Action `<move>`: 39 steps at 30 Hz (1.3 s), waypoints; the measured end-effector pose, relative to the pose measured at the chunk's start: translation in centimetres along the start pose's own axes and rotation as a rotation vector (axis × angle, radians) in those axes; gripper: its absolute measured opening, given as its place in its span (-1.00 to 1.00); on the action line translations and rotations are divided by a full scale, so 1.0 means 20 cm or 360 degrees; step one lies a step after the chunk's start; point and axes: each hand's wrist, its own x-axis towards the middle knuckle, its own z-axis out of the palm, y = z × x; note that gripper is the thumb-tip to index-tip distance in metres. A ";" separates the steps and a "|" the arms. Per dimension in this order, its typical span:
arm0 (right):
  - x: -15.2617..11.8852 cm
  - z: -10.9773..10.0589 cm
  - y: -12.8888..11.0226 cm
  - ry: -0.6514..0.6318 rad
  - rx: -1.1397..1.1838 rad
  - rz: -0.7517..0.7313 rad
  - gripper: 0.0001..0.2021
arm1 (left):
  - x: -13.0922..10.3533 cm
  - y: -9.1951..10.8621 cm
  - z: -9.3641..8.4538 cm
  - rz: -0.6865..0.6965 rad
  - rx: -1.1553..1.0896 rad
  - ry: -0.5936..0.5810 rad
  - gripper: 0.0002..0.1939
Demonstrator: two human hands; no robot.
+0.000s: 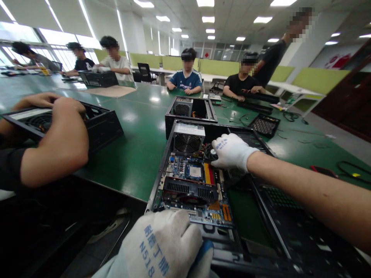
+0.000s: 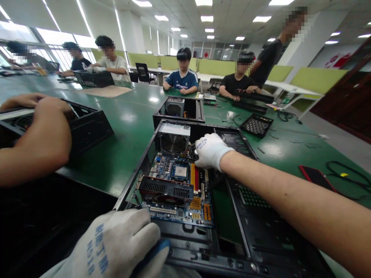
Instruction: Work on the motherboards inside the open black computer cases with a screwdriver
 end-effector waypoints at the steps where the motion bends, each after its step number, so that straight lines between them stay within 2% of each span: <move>1: 0.01 0.01 0.02 -0.0005 -0.0048 0.0037 -0.41 | 0.00 0.00 0.01 0.0011 0.0017 0.0008 -0.83; 6: 0.12 0.04 0.07 -0.0062 -0.0101 0.0132 -0.44 | 0.00 0.00 0.01 0.0051 0.0107 0.0034 -0.83; 12: 0.25 0.10 0.09 -0.0149 -0.0041 0.0151 -0.44 | 0.00 -0.01 0.01 0.0068 0.0053 0.0055 -0.80; 17: 0.26 0.11 0.09 -0.0106 -0.0001 0.0118 -0.38 | 0.00 -0.02 0.02 0.0104 0.0004 0.0071 -0.81; 21: 0.18 0.09 0.14 0.0015 0.0036 0.0086 -0.40 | 0.00 -0.03 0.02 0.0133 0.0010 0.0038 -0.81; 24: 0.07 0.08 0.22 0.0191 0.0130 0.0047 -0.42 | -0.01 -0.03 0.02 0.0136 0.0043 -0.0002 -0.81; 27: -0.07 0.10 0.30 0.0403 0.0387 0.0007 -0.41 | -0.01 -0.04 0.03 0.0091 0.0074 -0.0050 -0.84; 31: -0.26 0.18 0.38 0.0542 0.0831 -0.0040 -0.42 | 0.02 -0.05 -0.01 0.0053 -0.0039 -0.0154 -0.88; 35: -0.37 0.27 0.41 0.0671 0.1151 0.0052 -0.47 | 0.13 -0.06 -0.07 0.0067 -0.0166 -0.0195 -0.89; 39: -0.38 0.33 0.41 0.0766 0.1259 0.0128 -0.52 | 0.35 -0.12 -0.09 -0.0089 -0.0016 -0.0300 -0.87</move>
